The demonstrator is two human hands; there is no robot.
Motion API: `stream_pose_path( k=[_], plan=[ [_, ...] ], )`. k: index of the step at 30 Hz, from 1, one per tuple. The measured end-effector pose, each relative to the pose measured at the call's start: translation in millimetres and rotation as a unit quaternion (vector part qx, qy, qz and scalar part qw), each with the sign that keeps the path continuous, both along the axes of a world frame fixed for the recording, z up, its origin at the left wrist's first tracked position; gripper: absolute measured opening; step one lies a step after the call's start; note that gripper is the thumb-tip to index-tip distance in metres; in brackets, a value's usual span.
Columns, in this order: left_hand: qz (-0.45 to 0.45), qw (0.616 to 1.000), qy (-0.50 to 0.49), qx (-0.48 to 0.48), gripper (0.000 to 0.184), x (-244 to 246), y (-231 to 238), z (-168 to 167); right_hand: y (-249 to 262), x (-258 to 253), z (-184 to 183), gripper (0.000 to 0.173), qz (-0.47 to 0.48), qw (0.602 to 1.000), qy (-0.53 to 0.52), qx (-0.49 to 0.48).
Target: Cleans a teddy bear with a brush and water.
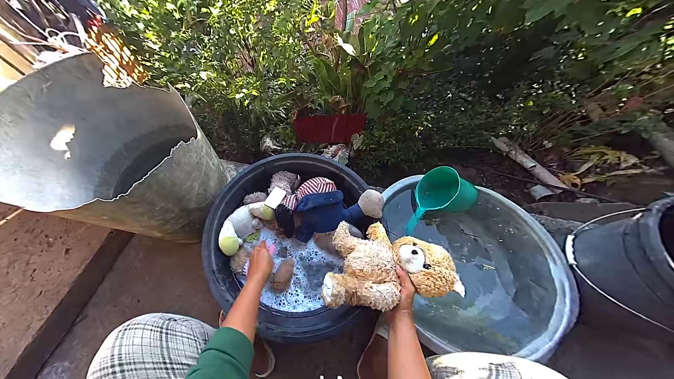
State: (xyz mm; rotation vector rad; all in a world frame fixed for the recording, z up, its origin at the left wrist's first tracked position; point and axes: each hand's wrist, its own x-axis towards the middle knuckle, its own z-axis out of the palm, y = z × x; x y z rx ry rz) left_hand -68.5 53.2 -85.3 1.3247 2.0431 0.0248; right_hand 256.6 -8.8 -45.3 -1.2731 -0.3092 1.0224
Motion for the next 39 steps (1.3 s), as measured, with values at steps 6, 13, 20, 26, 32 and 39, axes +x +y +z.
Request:
stream_pose_path(
  k=[6, 13, 20, 26, 32, 39],
  plan=[
    [0.051, 0.997, -0.05, 0.024, 0.045, -10, 5, 14, 3, -11, -4, 0.024, 0.024, 0.998, -0.004, -0.05],
    [0.065, 0.982, -0.178, 0.014, 0.049, 75, -5, 15, 15, -21, -27, 0.048, -0.025, 0.988, -0.112, -0.106],
    [-0.076, 0.987, -0.007, -0.142, 0.038, 108, -32, -36, 14, -20, -29, 0.044, 0.041, 0.975, -0.173, -0.13],
    [0.08, 0.971, -0.224, 0.008, 0.041, 83, -22, -61, 13, -22, -33, 0.056, 0.052, 0.955, -0.241, -0.167],
    [0.015, 0.944, -0.302, 0.135, 0.036, 83, 3, 47, 6, -25, -39, 0.102, 0.063, 0.898, -0.421, -0.112],
    [0.013, 0.94, -0.288, 0.183, 0.03, 80, -3, 110, 7, -68, 15, 0.076, 0.175, 0.94, -0.291, -0.039]
  ],
)
